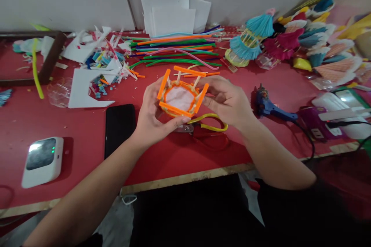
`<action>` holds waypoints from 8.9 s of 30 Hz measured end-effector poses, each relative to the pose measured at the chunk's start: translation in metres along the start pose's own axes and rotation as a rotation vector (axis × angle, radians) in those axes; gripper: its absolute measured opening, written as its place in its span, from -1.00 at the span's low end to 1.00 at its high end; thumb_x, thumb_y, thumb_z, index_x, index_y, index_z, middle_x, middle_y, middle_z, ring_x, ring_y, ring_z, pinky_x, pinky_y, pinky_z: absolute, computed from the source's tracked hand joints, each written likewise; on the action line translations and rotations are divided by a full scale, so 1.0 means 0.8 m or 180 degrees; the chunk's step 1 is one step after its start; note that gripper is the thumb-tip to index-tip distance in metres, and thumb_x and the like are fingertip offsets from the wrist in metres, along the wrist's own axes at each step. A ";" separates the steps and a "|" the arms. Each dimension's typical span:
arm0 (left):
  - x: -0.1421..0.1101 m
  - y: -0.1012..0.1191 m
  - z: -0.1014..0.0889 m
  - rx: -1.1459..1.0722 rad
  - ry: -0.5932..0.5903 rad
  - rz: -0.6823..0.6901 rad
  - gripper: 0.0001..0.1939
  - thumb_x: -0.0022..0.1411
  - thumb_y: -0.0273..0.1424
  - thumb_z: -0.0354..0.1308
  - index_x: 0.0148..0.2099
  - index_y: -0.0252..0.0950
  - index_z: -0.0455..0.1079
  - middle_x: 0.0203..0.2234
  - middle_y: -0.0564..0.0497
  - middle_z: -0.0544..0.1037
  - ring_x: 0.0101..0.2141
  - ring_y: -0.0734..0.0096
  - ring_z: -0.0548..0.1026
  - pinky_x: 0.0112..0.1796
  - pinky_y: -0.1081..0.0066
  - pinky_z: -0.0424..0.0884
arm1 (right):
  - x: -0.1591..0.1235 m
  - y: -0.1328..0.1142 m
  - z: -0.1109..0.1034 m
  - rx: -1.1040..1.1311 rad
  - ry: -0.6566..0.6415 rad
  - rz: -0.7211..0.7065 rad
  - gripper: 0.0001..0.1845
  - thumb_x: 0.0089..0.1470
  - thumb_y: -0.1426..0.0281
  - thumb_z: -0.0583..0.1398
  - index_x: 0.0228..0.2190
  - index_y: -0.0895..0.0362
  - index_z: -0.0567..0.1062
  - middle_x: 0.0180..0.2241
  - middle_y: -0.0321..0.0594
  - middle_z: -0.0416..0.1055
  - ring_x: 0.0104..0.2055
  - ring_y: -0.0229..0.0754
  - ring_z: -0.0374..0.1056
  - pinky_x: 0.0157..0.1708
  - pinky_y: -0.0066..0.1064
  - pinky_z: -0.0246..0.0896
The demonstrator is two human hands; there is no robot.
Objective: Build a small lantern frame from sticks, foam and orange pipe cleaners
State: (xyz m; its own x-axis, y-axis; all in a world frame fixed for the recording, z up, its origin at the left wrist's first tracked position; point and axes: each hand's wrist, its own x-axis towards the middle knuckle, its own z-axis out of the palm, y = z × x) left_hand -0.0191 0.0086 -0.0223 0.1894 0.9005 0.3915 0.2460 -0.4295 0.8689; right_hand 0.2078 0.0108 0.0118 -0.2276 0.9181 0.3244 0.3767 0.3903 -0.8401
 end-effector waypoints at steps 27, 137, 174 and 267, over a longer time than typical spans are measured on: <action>0.005 0.001 -0.004 0.0250 -0.0515 0.1323 0.00 0.06 -0.02 0.46 0.42 -0.07 0.08 0.28 -0.27 0.35 0.29 -0.20 0.33 0.22 -0.21 0.35 | -0.019 0.017 0.005 0.0366 0.0132 -0.0700 -0.68 0.19 0.39 0.32 -0.01 -0.02 0.59 -0.03 -0.18 0.46 -0.01 -0.21 0.50 -0.15 -0.45 0.55; 0.004 0.007 0.001 0.0469 -0.0285 0.0900 -0.12 0.05 -0.13 0.50 0.33 -0.13 0.19 0.18 -0.21 0.45 0.25 -0.07 0.41 0.26 -0.02 0.36 | -0.027 -0.007 -0.003 -0.1816 0.1097 -0.2483 -0.76 0.11 0.59 0.32 -0.19 0.06 0.60 -0.34 -0.26 0.54 -0.31 -0.20 0.48 -0.28 -0.29 0.48; 0.002 -0.001 0.000 0.0318 -0.0181 0.0952 -0.05 0.04 0.02 0.45 0.38 -0.04 0.14 0.28 -0.16 0.37 0.25 -0.07 0.40 0.27 -0.05 0.34 | -0.021 0.000 -0.002 -0.1555 0.1138 -0.2646 -0.64 0.05 0.62 0.28 -0.13 0.06 0.61 -0.34 -0.26 0.54 -0.33 -0.21 0.46 -0.27 -0.29 0.43; 0.004 0.032 -0.012 -0.1543 -0.1705 -0.0590 -0.11 0.06 -0.47 0.45 0.41 -0.10 0.25 0.39 -0.15 0.29 0.37 -0.15 0.24 0.35 -0.11 0.17 | -0.019 0.002 -0.013 -0.0615 0.0931 -0.1686 -0.92 0.21 0.36 0.29 -0.24 -0.02 0.62 -0.23 -0.19 0.33 -0.19 -0.15 0.38 -0.30 -0.26 0.45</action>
State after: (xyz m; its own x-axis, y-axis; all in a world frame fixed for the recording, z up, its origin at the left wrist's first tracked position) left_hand -0.0214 0.0011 0.0042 0.6535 0.7453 0.1320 -0.1044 -0.0840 0.9910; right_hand 0.2214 -0.0018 0.0102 -0.1831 0.5672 0.8030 0.4417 0.7772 -0.4482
